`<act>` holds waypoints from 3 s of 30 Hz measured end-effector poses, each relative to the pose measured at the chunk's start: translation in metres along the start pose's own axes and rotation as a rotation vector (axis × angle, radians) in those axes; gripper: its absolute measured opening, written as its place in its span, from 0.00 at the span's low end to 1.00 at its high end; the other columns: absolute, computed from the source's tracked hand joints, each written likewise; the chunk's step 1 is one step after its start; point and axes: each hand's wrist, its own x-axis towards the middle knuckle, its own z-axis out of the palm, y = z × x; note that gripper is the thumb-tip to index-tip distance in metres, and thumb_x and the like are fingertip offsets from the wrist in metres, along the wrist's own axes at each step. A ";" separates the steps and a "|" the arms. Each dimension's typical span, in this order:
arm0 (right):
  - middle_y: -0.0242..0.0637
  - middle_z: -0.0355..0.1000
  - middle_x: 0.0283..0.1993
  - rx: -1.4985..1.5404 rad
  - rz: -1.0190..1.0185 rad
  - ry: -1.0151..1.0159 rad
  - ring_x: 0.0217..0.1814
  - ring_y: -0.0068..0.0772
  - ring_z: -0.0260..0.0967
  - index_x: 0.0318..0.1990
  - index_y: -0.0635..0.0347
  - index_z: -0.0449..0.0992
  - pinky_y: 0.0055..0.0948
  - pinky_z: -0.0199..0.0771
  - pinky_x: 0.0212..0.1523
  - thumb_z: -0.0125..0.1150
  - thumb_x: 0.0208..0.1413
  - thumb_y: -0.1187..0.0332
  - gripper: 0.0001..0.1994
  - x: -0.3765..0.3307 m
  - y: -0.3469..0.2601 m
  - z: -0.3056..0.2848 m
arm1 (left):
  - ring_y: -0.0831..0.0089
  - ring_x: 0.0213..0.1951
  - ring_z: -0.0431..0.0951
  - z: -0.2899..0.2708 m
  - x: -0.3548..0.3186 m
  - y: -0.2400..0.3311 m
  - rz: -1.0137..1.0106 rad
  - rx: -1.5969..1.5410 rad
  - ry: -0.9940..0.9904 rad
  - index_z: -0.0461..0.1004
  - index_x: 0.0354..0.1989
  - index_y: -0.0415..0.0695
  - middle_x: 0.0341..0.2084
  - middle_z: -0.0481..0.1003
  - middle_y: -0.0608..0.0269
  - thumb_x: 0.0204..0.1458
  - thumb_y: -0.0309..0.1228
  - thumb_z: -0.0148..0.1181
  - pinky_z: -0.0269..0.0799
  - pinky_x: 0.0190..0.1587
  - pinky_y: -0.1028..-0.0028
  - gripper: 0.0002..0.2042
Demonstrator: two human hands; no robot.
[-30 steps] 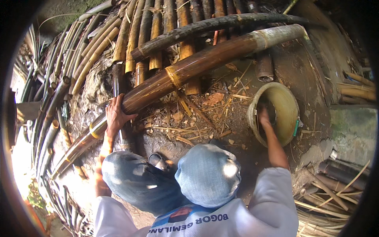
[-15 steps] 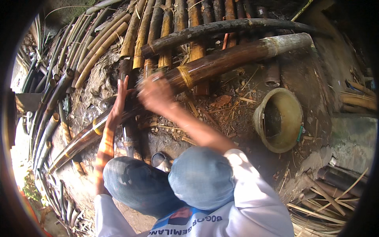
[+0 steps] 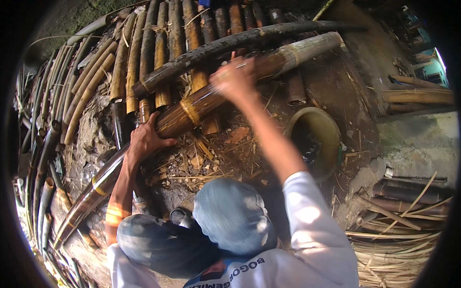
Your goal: The person sits on the ground and scrubs a long bamboo pole with a brush, repeatedly dipping the brush into a bucket of water. After scrubbing, the person places the pole aside and washes their hands.
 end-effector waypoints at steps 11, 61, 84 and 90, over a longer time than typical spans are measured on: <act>0.36 0.62 0.76 -0.384 -0.049 0.208 0.84 0.52 0.44 0.66 0.46 0.74 0.65 0.23 0.81 0.44 0.75 0.54 0.20 -0.012 0.168 -0.057 | 0.50 0.58 0.74 0.027 -0.135 -0.097 -0.031 0.263 0.365 0.65 0.69 0.46 0.59 0.72 0.55 0.27 0.48 0.84 0.73 0.54 0.53 0.54; 0.40 0.52 0.82 -0.236 0.344 0.153 0.85 0.65 0.34 0.56 0.49 0.80 0.65 0.20 0.80 0.49 0.69 0.60 0.16 -0.025 0.191 -0.077 | 0.48 0.67 0.65 0.086 -0.201 -0.097 -0.037 0.382 0.690 0.64 0.71 0.40 0.64 0.68 0.49 0.48 0.45 0.70 0.57 0.71 0.45 0.41; 0.63 0.58 0.74 0.235 -0.137 -0.123 0.82 0.68 0.44 0.49 0.47 0.82 0.70 0.31 0.80 0.65 0.60 0.62 0.11 -0.115 -0.093 0.001 | 0.46 0.70 0.61 0.069 -0.218 -0.099 -0.053 0.419 0.699 0.61 0.73 0.40 0.66 0.65 0.46 0.56 0.53 0.62 0.51 0.74 0.45 0.41; 0.40 0.67 0.72 -0.222 0.079 0.178 0.84 0.62 0.38 0.58 0.43 0.76 0.70 0.24 0.79 0.48 0.71 0.53 0.17 -0.046 0.112 -0.032 | 0.46 0.70 0.62 0.078 -0.214 -0.091 -0.071 0.451 0.786 0.62 0.73 0.40 0.66 0.66 0.45 0.60 0.55 0.56 0.52 0.73 0.44 0.39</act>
